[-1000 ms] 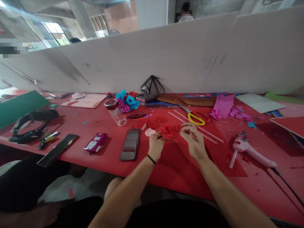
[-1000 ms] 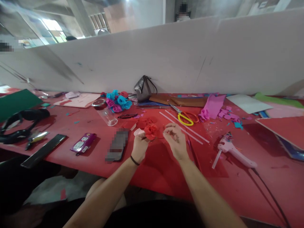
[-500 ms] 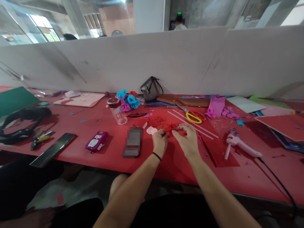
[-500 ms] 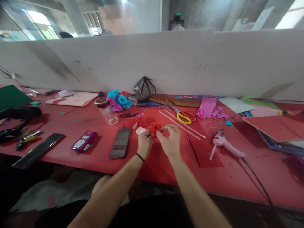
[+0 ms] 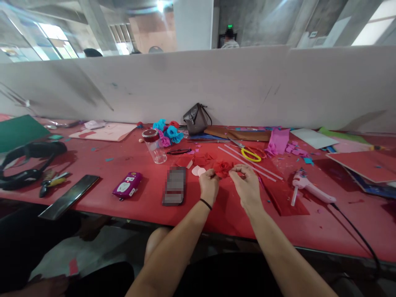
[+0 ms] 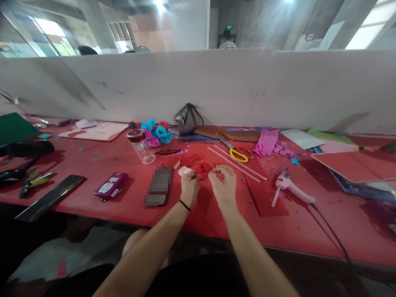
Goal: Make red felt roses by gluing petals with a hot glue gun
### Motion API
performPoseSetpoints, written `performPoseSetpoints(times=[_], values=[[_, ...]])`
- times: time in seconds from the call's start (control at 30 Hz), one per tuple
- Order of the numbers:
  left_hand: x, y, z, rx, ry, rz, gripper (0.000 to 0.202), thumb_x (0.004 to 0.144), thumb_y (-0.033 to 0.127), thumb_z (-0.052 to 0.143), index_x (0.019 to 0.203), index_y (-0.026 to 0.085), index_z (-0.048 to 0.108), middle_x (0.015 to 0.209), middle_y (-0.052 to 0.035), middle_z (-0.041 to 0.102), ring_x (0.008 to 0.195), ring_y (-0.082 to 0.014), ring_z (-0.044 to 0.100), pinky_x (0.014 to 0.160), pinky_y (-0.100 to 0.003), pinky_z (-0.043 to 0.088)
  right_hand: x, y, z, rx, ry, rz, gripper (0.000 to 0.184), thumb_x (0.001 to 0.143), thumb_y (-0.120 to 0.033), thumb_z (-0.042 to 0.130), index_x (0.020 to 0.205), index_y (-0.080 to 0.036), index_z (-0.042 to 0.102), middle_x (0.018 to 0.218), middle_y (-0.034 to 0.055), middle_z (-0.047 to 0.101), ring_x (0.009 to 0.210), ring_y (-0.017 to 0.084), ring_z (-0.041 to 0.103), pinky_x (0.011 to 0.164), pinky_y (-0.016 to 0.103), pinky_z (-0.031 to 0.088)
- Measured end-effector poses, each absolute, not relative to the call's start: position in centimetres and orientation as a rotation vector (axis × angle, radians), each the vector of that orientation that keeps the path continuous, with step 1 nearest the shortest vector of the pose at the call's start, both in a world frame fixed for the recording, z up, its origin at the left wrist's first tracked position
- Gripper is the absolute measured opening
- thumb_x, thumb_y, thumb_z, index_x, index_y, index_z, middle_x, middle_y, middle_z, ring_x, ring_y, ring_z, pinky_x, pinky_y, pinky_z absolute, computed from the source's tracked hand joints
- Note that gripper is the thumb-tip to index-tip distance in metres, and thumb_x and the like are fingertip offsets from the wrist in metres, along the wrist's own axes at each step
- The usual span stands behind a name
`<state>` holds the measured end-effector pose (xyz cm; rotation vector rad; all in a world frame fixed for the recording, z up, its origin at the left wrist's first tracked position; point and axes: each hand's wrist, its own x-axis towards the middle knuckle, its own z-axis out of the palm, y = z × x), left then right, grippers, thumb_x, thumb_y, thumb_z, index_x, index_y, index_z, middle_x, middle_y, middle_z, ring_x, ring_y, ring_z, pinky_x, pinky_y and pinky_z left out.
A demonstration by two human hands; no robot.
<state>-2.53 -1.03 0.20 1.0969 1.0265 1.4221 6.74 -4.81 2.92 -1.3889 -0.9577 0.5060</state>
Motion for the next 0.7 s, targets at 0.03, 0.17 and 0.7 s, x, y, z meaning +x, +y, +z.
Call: performPoseSetpoints(times=[0.03,0.17,0.7], values=[[-2.6,-1.1,0.3,1.083,1.028,1.421,0.006,0.055,0.02,0.057,0.053,0.015,0.061,0.051,0.002,0.052,0.058,-0.012,0.043,0.056,-0.023,0.035,6.7,-4.9,2.9,-1.39,-0.962,0.5,0.01,0.064,-0.032,0.063,0.064,-0.022,0.063,0.092,0.0049,0.057,0.094,0.024,0.053,0.083,0.039,0.042],[-2.7,-1.1,0.5,1.099,1.021,1.409,0.005,0.054,0.018,0.056,0.051,0.015,0.06,0.05,0.0024,0.051,0.057,-0.0114,0.043,0.057,-0.023,0.036,6.8,-4.8,3.2,-1.426,-1.02,0.431,0.011,0.065,-0.033,0.063,0.067,-0.022,0.065,0.091,0.0053,0.059,0.095,0.025,0.053,0.083,0.039,0.04],[-2.3,-1.3,-0.1,1.163,1.044,1.368,0.007,0.055,0.018,0.056,0.049,0.016,0.057,0.047,0.0038,0.047,0.054,-0.0104,0.041,0.057,-0.022,0.036,7.3,-5.0,2.2,-1.44,-0.988,0.466,0.011,0.064,-0.033,0.063,0.065,-0.022,0.064,0.086,0.0041,0.06,0.086,0.023,0.054,0.078,0.037,0.041]])
